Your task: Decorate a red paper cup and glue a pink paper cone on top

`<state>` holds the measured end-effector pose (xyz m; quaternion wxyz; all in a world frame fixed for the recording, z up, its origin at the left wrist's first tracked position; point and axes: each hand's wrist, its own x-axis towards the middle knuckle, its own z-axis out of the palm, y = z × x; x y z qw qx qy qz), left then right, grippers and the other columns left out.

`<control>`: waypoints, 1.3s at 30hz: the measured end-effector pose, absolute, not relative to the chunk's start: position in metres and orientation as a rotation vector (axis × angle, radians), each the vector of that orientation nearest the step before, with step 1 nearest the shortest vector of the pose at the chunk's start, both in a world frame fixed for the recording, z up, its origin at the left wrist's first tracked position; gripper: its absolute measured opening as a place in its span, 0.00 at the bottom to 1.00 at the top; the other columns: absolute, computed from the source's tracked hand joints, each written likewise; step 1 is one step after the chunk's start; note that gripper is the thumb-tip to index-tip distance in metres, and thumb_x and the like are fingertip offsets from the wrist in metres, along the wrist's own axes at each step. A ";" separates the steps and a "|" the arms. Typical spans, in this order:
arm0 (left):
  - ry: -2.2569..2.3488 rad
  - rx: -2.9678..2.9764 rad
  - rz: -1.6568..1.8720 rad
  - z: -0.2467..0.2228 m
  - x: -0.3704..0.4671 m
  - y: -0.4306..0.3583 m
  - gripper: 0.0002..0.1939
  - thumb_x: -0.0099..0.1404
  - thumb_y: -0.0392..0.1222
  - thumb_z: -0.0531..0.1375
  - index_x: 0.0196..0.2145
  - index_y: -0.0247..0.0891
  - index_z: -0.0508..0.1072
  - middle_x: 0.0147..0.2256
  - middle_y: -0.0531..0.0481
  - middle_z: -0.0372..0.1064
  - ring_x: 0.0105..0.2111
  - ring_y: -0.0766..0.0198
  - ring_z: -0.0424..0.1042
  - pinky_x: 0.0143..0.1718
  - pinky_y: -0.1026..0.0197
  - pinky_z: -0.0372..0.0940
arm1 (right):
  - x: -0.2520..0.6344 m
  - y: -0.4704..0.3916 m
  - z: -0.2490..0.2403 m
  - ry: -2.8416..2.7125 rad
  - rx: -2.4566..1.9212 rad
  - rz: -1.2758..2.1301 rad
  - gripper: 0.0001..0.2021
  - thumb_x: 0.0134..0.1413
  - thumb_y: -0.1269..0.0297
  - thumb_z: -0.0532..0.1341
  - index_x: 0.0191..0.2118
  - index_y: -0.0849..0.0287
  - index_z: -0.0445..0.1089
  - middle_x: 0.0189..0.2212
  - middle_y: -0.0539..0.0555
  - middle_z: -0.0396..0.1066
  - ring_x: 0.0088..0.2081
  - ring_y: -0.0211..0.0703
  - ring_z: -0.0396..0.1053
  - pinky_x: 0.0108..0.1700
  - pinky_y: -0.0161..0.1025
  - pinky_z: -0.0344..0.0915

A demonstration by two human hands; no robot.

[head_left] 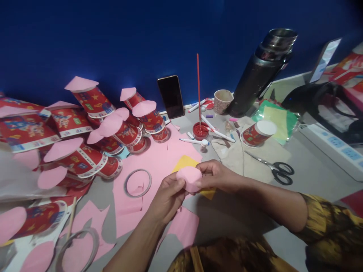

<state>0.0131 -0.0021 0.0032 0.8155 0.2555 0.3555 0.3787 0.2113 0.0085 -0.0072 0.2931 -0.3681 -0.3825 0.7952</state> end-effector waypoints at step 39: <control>0.892 0.501 0.903 0.006 0.011 0.002 0.18 0.45 0.47 0.81 0.33 0.38 0.85 0.28 0.49 0.80 0.26 0.67 0.74 0.35 0.65 0.72 | 0.208 0.011 -0.002 -0.904 -1.049 2.086 0.25 0.31 0.53 0.82 0.30 0.62 0.72 0.25 0.48 0.73 0.28 0.35 0.66 0.32 0.31 0.60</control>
